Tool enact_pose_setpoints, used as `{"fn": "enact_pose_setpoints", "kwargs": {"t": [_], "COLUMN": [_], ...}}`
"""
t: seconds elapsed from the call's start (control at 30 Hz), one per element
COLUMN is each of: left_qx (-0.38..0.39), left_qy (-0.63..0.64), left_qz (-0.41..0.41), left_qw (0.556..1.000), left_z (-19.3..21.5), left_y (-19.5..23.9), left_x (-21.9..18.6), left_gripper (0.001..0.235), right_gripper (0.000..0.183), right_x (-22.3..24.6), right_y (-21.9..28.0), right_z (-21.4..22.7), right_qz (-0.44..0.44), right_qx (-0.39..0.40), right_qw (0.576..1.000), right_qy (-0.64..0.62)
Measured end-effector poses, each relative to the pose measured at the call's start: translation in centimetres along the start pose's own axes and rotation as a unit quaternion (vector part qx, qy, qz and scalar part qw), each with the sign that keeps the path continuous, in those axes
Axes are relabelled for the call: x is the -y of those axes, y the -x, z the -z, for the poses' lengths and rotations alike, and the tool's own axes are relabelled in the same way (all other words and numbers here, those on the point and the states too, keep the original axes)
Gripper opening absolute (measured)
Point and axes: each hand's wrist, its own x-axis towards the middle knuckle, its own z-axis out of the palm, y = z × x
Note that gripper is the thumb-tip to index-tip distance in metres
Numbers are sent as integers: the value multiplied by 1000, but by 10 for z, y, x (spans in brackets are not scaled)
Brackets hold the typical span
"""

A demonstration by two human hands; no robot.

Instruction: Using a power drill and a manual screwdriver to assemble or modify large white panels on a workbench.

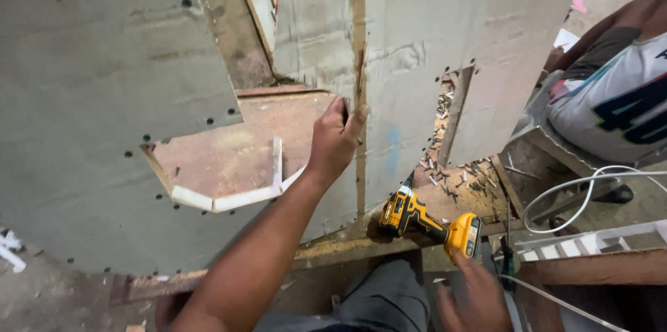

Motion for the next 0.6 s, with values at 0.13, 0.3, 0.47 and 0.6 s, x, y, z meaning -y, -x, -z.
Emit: {"fn": "enact_pose_setpoints", "kwargs": {"t": [0.13, 0.3, 0.47, 0.6], "left_qx": [37, -15, -40, -51], "left_qy": [-13, -27, 7, -6], "left_qz": [-2, -42, -38, -51], "left_qw": [999, 999, 998, 997], "left_z": [-2, -3, -6, -4], "left_y": [1, -2, -4, -1], "left_x": [-3, 4, 10, 1], "left_gripper": [47, 39, 36, 33], "right_gripper": [67, 70, 74, 43], "right_x": [53, 55, 58, 64], "right_y": [-104, -140, -138, -110], "right_z": [-27, -44, -47, -29], "right_qz": [75, 116, 115, 244], "right_qx": [-9, -1, -50, -237], "right_qw": [993, 989, 990, 940], "right_qy": [95, 97, 62, -29]}}
